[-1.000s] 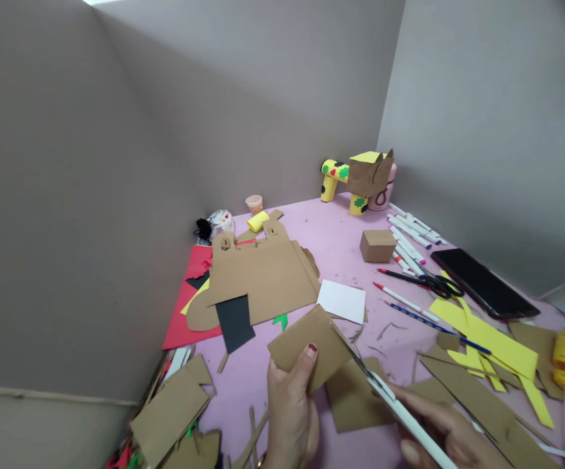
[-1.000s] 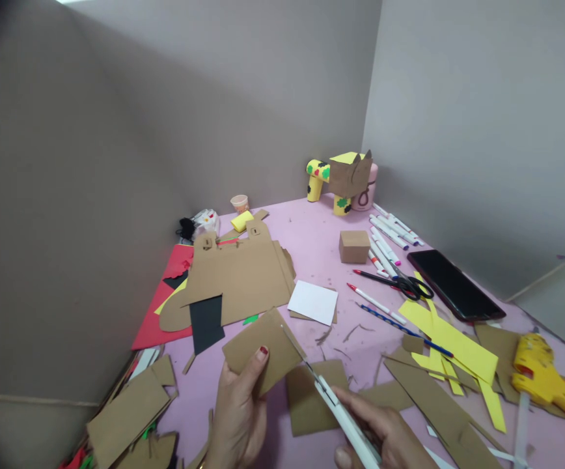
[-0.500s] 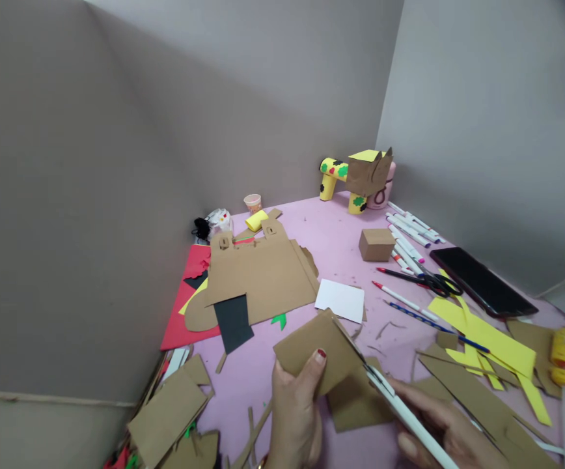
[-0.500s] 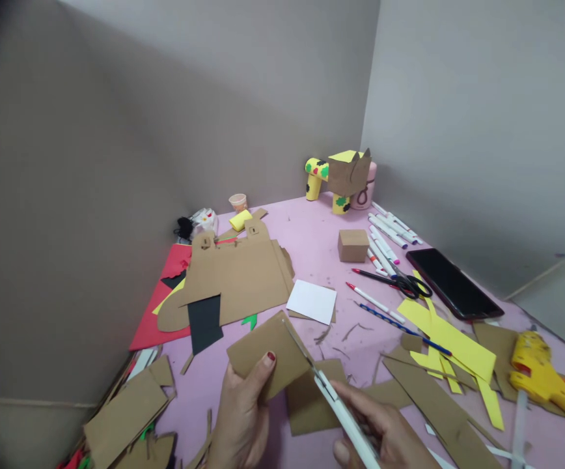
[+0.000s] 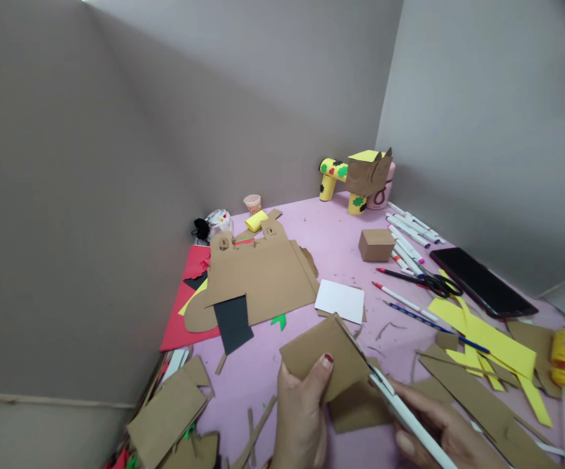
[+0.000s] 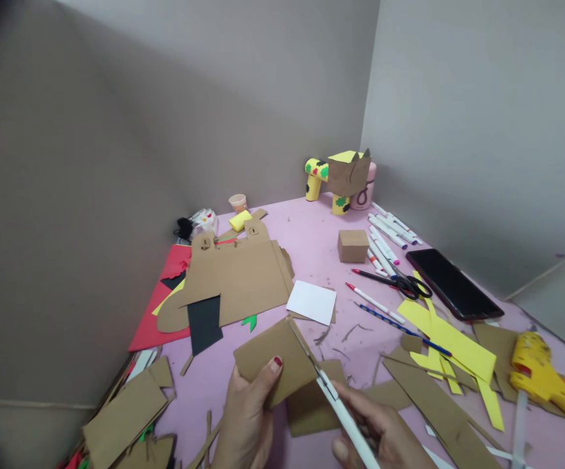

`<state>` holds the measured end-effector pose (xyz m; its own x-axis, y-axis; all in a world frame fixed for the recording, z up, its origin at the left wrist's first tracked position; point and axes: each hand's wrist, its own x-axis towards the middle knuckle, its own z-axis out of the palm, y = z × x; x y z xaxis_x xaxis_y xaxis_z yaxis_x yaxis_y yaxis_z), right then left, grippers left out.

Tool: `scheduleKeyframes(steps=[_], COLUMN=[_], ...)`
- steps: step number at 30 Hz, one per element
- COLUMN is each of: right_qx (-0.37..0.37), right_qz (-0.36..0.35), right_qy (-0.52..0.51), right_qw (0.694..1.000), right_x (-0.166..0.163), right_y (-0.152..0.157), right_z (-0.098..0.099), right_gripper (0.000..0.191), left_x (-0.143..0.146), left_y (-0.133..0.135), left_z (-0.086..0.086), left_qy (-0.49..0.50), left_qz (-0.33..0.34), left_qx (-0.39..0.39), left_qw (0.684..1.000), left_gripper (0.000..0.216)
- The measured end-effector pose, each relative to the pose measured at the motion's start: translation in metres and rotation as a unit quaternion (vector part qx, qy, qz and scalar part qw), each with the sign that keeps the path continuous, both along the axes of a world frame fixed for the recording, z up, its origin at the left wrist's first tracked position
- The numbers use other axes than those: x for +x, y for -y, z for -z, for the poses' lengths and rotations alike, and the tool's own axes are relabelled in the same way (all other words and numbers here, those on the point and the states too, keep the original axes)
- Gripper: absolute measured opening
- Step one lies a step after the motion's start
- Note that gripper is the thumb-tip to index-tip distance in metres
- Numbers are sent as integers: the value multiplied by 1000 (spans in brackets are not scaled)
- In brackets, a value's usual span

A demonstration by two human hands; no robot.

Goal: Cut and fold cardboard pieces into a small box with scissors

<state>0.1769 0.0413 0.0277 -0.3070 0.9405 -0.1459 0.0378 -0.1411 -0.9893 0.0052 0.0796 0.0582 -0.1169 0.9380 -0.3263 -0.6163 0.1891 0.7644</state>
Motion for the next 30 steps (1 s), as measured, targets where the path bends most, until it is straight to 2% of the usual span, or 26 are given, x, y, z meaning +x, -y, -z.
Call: scheduleKeyframes(steps=[9, 19, 23, 27, 30], right_qx=[-15, -3, -6, -7, -21], right_qz=[-28, 26, 11, 79, 64], right_qy=[6, -23, -22, -43, -39], right_qw=[999, 999, 1000, 996, 997], right_x=[2, -4, -4, -7, -9], right_y=[2, 1, 2, 3, 4], right_z=[4, 0, -1, 0, 0], right_gripper=[55, 53, 53, 50, 48], left_x=[3, 4, 5, 6, 6], left_y=[0, 0, 0, 2, 2], left_z=[0, -2, -2, 0, 1], left_qy=[11, 12, 16, 13, 17], left_qz=[4, 18, 19, 16, 17], left_qx=[-4, 4, 2, -2, -4], left_qw=[1000, 1000, 1000, 1000, 1000], left_gripper=[82, 82, 82, 79, 77])
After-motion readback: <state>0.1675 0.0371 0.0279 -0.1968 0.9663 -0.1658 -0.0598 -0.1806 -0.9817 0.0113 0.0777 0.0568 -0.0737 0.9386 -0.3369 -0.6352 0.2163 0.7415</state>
